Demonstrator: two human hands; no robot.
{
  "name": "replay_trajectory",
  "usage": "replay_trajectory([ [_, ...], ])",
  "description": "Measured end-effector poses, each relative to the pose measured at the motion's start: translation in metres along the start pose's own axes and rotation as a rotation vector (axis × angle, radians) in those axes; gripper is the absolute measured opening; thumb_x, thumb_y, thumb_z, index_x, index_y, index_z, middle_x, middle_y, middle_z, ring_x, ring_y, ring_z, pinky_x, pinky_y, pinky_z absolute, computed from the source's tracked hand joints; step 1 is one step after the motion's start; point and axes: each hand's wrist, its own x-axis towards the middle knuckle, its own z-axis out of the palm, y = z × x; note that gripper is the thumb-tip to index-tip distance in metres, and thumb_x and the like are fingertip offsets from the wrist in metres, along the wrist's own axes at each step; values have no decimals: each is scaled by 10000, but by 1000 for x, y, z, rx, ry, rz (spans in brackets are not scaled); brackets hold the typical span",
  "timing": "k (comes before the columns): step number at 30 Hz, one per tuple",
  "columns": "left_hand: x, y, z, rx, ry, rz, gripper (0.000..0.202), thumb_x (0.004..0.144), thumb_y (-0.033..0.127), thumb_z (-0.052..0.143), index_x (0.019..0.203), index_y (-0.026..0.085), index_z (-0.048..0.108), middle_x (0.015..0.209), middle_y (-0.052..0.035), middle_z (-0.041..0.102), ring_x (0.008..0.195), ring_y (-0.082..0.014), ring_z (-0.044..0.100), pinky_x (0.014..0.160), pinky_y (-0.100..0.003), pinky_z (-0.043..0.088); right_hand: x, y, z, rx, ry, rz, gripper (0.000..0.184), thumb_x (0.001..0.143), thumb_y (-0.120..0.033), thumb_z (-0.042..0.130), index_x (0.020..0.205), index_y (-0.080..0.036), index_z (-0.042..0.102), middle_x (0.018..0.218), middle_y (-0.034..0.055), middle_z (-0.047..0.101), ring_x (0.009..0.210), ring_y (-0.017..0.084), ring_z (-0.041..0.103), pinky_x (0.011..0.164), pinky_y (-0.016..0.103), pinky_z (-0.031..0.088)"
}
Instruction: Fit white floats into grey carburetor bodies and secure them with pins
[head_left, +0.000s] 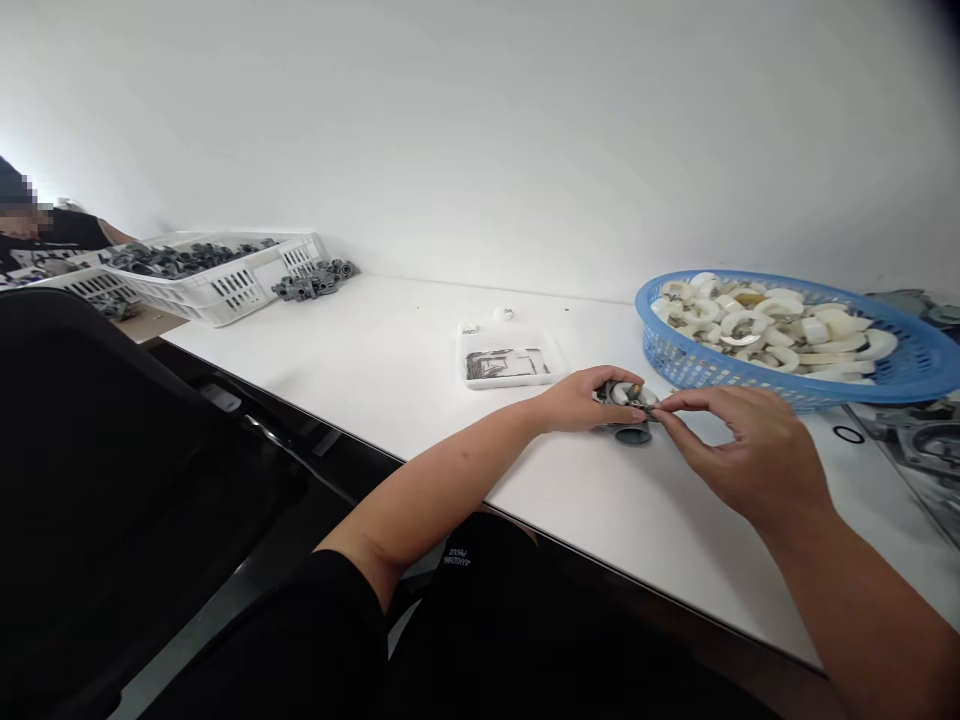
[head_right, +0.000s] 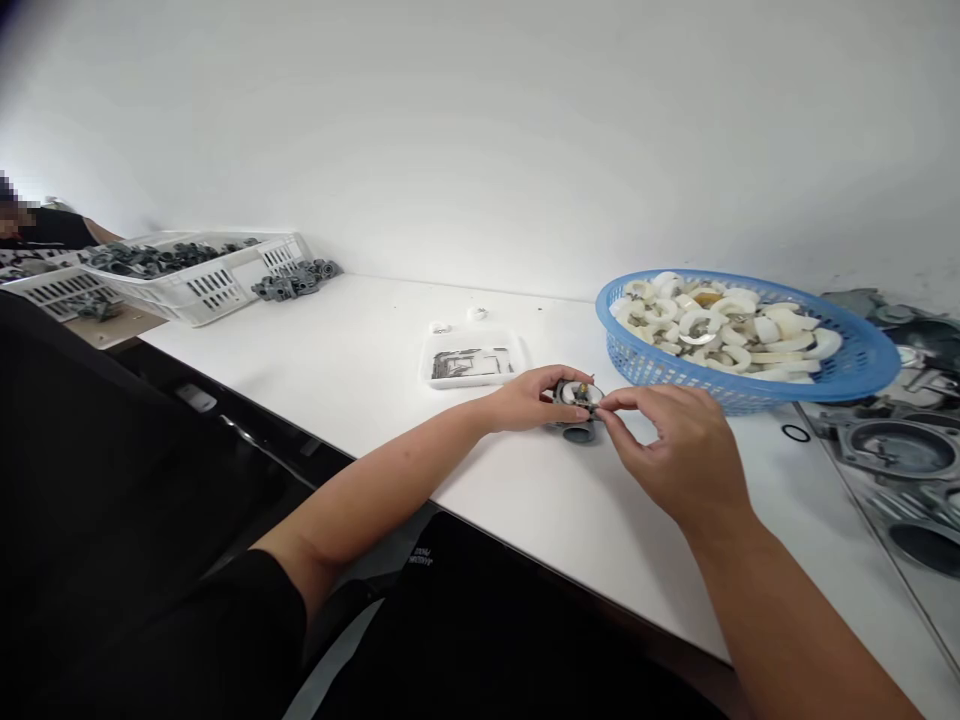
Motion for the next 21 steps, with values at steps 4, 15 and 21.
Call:
replay_trajectory([
  [4, -2, 2, 0, -7, -12, -4, 622, 776, 490, 767, 1309, 228, 586, 1256, -92, 608, 1102, -209, 589, 960, -378, 483, 1, 0, 1, 12, 11, -32, 99, 927, -335, 612, 892, -251, 650, 818, 17, 710, 797, 241, 670, 800, 397, 462],
  [15, -2, 2, -2, 18, -29, 23, 665, 773, 538, 754, 1332, 227, 571, 1297, -98, 603, 1138, -226, 582, 977, -384, 481, 3, -6, -2, 32, -16, 43, 33, 901, -285, 640, 877, -270, 658, 836, 49, 719, 803, 240, 674, 773, 373, 504],
  [21, -1, -1, -2, 4, -49, 28, 656, 777, 541, 753, 1328, 232, 576, 1338, -96, 585, 1212, -236, 556, 1053, -398, 452, 3, -10, -4, 56, -37, 113, 51, 896, -317, 635, 868, -285, 662, 858, 63, 715, 818, 260, 676, 729, 380, 513],
])
